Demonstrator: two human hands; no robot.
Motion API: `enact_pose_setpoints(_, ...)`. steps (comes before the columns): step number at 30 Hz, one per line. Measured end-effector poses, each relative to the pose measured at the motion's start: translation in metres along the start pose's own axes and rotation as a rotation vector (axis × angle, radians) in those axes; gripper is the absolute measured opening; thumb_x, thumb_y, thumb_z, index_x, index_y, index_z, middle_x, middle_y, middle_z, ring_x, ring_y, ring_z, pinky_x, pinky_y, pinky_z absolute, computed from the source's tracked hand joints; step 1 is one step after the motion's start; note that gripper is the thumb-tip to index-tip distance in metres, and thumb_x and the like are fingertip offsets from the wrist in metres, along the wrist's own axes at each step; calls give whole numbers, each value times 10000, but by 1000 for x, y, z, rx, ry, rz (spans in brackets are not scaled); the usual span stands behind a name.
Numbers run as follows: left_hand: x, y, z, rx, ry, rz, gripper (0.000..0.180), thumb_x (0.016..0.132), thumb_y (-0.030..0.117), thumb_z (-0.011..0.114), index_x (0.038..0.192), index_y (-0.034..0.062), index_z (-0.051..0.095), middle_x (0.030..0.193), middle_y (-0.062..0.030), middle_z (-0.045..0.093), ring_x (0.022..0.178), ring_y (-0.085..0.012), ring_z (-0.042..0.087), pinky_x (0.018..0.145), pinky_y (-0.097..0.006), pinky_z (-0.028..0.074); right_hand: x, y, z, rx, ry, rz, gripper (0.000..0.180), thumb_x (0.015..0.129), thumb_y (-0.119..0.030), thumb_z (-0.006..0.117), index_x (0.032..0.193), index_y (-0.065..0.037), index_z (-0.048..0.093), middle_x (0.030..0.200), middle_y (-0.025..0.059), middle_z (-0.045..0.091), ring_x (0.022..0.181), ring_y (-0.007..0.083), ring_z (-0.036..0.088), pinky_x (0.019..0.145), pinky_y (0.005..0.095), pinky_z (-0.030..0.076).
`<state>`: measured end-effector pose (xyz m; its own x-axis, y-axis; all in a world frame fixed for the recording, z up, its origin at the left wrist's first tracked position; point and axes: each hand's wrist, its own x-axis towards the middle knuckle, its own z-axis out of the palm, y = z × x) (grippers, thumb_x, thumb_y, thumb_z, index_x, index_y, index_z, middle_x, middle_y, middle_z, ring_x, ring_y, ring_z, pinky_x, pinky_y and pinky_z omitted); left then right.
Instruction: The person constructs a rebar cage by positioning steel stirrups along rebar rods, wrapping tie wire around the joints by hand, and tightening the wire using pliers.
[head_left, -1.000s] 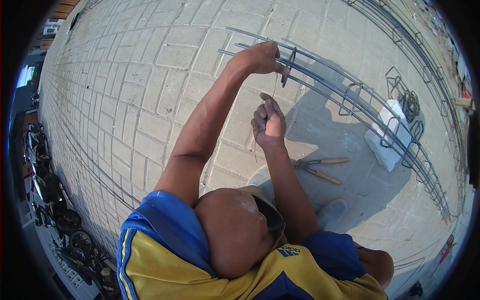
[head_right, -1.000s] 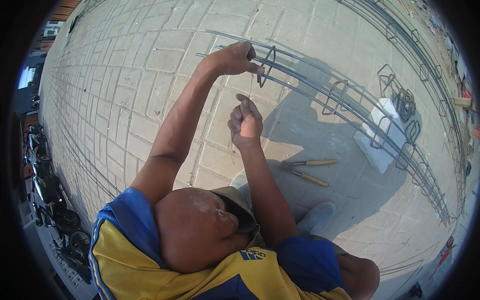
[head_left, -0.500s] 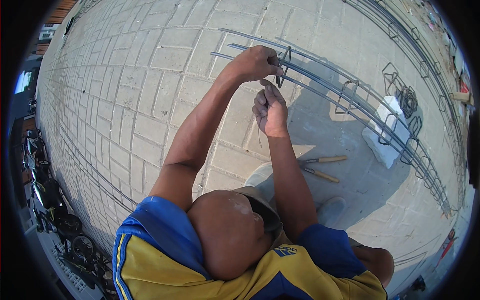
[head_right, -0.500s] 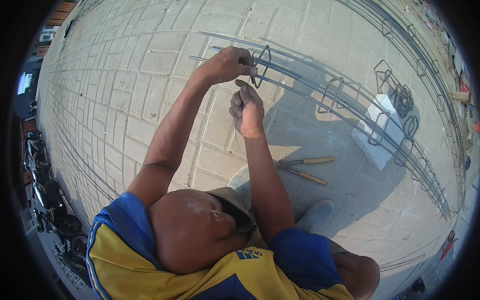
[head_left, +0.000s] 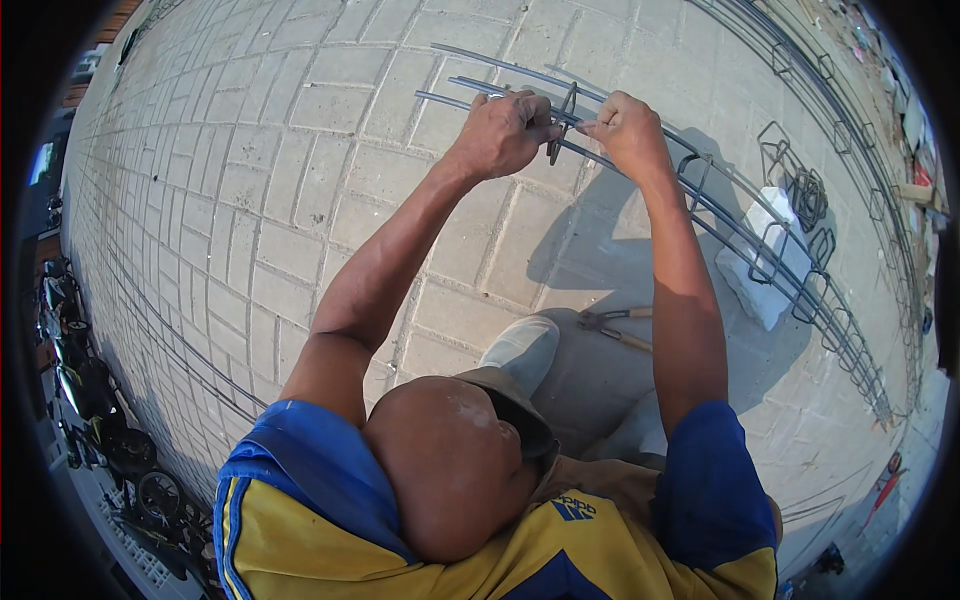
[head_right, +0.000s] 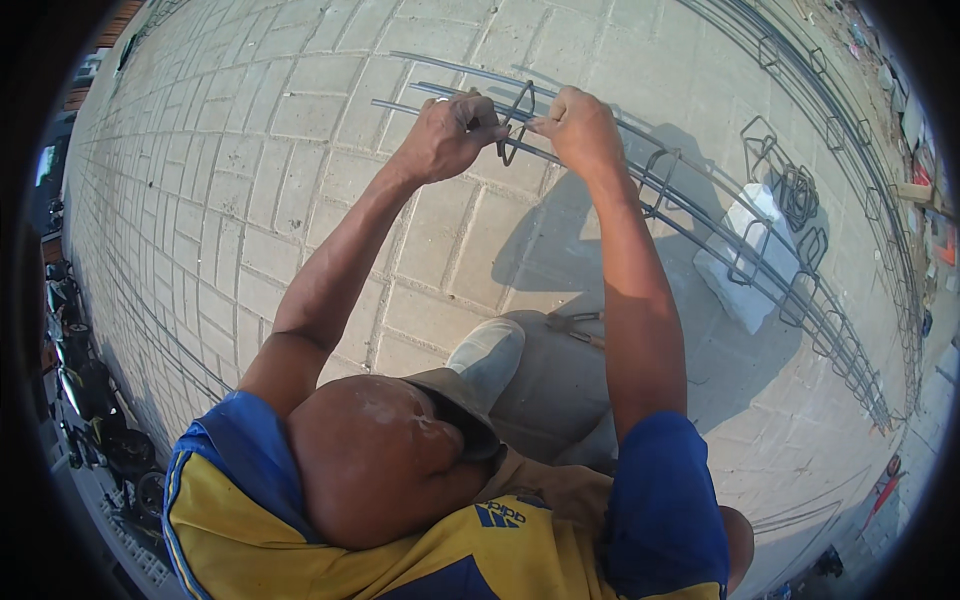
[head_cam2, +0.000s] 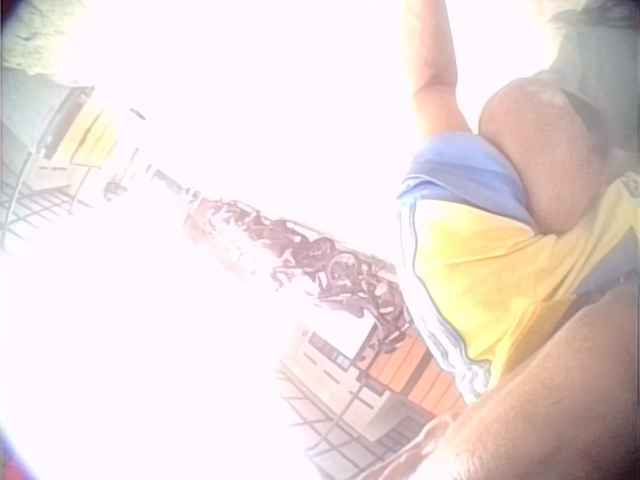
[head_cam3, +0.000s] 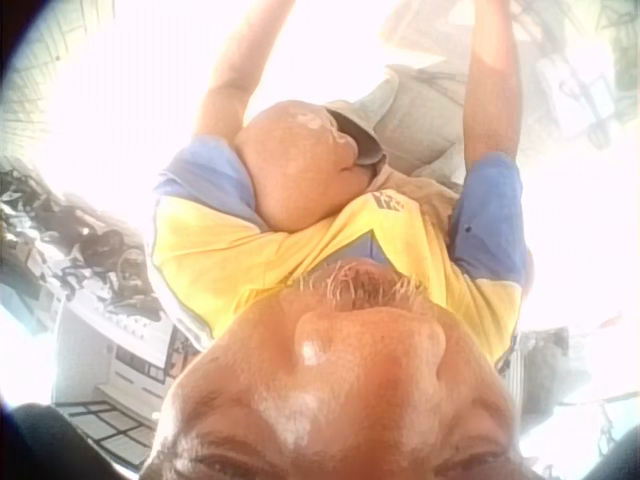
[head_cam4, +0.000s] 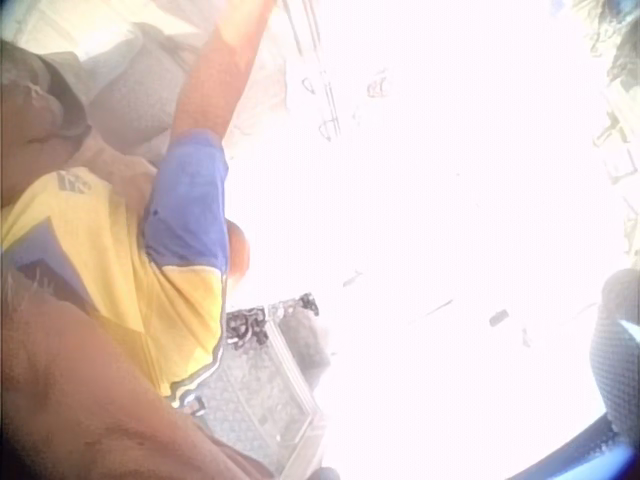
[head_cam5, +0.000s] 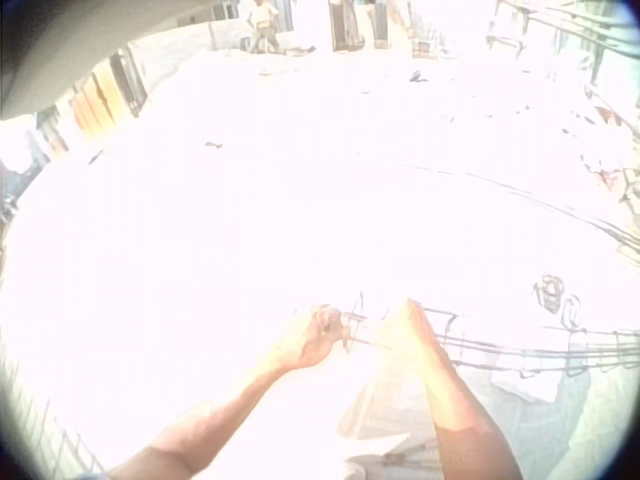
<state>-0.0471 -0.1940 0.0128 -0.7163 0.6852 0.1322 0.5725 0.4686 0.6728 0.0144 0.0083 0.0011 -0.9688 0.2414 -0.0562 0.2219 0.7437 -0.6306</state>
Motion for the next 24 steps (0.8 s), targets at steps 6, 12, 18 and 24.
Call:
enact_pose_setpoints(6, -5, -14, 1, -131, 23, 17, 176, 851, 150, 724, 783, 17, 633, 698, -114, 661, 659, -254, 621, 637, -386, 478, 43, 8, 12, 299, -967, 335, 155, 831, -208, 733, 800, -64, 683, 706, 52, 689, 600, 125, 618, 518, 278, 436)
enact_pose_setpoints(12, 1, -15, -8, -78, -50, 60, 169, 830, 177, 732, 753, 74, 623, 705, -82, 671, 672, -283, 618, 732, -400, 463, 54, 0, 9, -30, -978, 205, 241, 828, -310, 752, 829, -69, 745, 781, 44, 717, 696, 140, 644, 642, 314, 495)
enact_pose_setpoints(18, -18, -20, 0, -82, -114, 21, 167, 867, 270, 675, 840, 115, 618, 761, -14, 694, 791, -237, 663, 947, -464, 390, -61, -69, 8, -229, 178, -60, 192, 906, -206, 605, 907, -29, 682, 947, 153, 687, 813, 376, 680, 704, 487, 529)
enact_pose_setpoints(24, -10, -20, 7, 15, -14, 102, 216, 852, 281, 703, 882, 87, 611, 762, -44, 686, 783, -261, 661, 901, -425, 436, -111, -50, 59, -294, -34, 178, 316, 902, -238, 606, 1143, -33, 621, 1032, 245, 679, 866, 393, 688, 759, 509, 532)
